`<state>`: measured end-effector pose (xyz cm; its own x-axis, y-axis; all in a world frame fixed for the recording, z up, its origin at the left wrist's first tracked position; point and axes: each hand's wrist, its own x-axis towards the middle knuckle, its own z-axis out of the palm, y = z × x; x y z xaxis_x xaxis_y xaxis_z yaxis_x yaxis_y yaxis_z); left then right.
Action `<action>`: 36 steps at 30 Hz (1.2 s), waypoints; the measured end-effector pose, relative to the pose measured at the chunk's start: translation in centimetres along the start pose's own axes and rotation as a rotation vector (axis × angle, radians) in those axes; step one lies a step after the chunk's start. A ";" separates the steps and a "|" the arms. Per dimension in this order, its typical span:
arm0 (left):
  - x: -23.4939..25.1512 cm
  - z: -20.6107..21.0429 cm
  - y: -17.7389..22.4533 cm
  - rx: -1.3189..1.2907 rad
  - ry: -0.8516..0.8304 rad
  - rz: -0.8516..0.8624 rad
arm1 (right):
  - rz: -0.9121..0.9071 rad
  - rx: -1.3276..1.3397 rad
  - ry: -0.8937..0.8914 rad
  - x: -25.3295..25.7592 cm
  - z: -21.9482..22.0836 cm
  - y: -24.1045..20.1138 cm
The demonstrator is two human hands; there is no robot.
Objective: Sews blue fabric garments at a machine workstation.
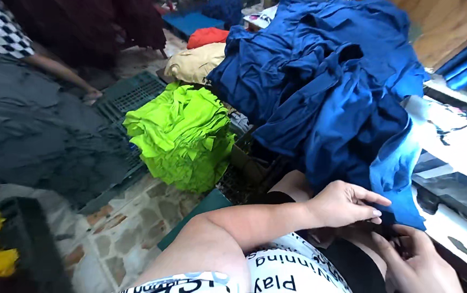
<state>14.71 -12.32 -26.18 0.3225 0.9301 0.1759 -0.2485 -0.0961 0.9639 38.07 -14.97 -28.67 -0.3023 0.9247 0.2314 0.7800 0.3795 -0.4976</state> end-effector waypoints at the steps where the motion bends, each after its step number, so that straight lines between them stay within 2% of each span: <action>1: -0.2 -0.2 0.7 -0.074 -0.026 -0.076 | 0.041 0.007 -0.029 0.0 -1.0 -0.3; 3: -0.5 -0.2 2.0 -0.180 -0.089 -0.147 | -0.045 -0.021 0.021 0.4 -2.6 -1.1; 6: -0.8 1.4 2.5 -0.233 -0.159 -0.133 | -0.434 -0.104 0.299 1.3 -2.1 -1.7; 8: -0.6 2.3 1.9 -0.215 -0.183 -0.115 | -0.592 -0.144 0.344 2.0 -1.6 -1.6; 11: -0.7 2.2 1.6 -0.073 -0.193 -0.044 | -0.674 -0.060 0.312 2.5 -1.7 -1.8; 13: -1.2 1.4 1.4 0.304 -0.167 0.137 | -0.624 0.056 0.284 2.7 -2.1 -2.7; 15: -1.4 1.0 0.7 0.745 -0.094 0.400 | -0.500 0.113 0.238 3.7 -2.9 -3.8; 16: -1.3 1.0 0.4 0.876 -0.036 0.526 | -0.458 0.150 0.179 4.5 -3.2 -4.1; 19: -1.0 0.6 1.0 0.939 0.112 0.746 | -0.478 0.333 -0.030 7.2 -3.7 -4.7; 21: -0.9 -0.4 1.7 0.859 0.176 0.730 | -0.546 0.334 0.000 8.1 -4.1 -5.3; 24: -0.5 -1.8 1.3 0.661 0.162 0.575 | -0.581 0.298 0.140 8.5 -4.2 -5.8; 27: -0.3 -2.0 0.4 0.410 0.109 0.380 | -0.488 0.428 0.292 8.1 -3.7 -5.7; 30: 0.0 -1.4 1.1 0.137 0.137 0.264 | -0.381 0.557 0.319 6.3 -2.3 -5.0; 33: 0.6 -0.7 1.5 0.068 0.106 0.273 | -0.337 0.512 0.247 4.9 0.2 -4.4; 36: 0.9 -0.1 0.9 0.220 0.057 0.390 | -0.319 0.451 0.310 4.7 1.6 -4.6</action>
<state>14.67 -11.50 -25.17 0.1912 0.8268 0.5290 -0.1391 -0.5107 0.8484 32.20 -12.36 -26.62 -0.2561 0.7379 0.6245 0.3497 0.6730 -0.6518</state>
